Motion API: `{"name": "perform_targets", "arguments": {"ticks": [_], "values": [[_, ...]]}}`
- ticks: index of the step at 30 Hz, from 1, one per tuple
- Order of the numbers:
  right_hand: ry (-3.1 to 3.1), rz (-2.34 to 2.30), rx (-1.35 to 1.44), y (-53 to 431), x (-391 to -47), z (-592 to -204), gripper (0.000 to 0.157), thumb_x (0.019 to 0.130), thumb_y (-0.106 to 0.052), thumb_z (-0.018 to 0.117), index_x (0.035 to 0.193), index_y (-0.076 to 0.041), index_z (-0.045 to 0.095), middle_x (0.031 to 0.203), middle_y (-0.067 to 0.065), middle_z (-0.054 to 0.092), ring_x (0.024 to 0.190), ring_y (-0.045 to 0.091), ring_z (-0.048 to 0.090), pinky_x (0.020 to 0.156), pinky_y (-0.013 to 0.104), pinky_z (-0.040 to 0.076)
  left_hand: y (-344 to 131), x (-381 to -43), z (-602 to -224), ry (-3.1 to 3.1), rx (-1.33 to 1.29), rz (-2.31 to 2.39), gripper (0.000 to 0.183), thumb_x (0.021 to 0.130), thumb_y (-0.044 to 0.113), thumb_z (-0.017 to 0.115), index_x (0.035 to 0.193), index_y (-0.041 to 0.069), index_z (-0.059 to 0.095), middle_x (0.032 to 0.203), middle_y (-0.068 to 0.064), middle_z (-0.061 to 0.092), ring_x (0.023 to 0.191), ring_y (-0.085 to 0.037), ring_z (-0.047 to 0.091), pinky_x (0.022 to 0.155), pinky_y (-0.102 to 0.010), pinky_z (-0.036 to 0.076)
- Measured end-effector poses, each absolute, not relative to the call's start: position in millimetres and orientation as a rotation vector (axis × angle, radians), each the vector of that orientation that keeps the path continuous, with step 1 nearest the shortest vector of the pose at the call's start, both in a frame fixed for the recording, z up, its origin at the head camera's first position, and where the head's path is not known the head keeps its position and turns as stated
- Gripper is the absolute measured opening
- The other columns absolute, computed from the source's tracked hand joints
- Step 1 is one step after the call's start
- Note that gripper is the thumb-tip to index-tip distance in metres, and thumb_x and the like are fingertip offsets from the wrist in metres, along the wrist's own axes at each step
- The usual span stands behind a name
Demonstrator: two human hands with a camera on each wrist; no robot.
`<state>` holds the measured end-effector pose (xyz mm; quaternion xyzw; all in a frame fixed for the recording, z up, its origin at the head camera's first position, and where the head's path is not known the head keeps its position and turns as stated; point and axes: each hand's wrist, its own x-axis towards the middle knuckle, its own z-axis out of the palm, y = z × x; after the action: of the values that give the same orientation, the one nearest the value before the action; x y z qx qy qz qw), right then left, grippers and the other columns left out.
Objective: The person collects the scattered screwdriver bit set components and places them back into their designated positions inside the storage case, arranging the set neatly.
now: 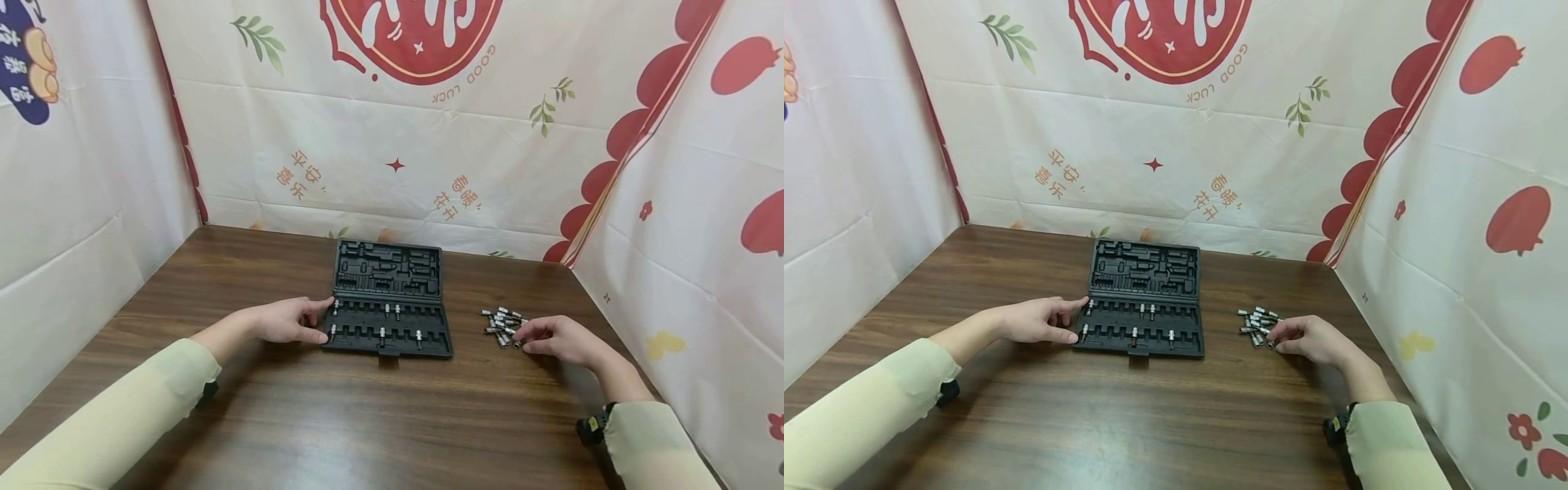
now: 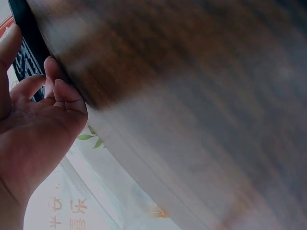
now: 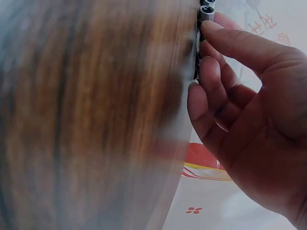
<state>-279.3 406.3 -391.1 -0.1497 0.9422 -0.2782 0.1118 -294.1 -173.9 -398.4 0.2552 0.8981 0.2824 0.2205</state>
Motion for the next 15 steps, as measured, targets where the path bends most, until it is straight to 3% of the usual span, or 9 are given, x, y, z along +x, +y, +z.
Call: {"name": "perform_targets", "arguments": {"ticks": [15], "values": [[2.798,-0.759,-0.437,403.2,-278.3,-390.7,0.015,0.095,-0.019,0.087,0.108,-0.013,0.083,0.111,0.004,0.077,0.09,0.008,0.056,0.076,0.025,0.047,-174.5,-295.7,-398.7,2.484,0.713,0.773,0.089,0.107,0.044,0.073,0.176,0.014,0.025,0.13,-0.014,0.059,0.098,-0.02,0.055,0.088,-0.038,0.045]]}}
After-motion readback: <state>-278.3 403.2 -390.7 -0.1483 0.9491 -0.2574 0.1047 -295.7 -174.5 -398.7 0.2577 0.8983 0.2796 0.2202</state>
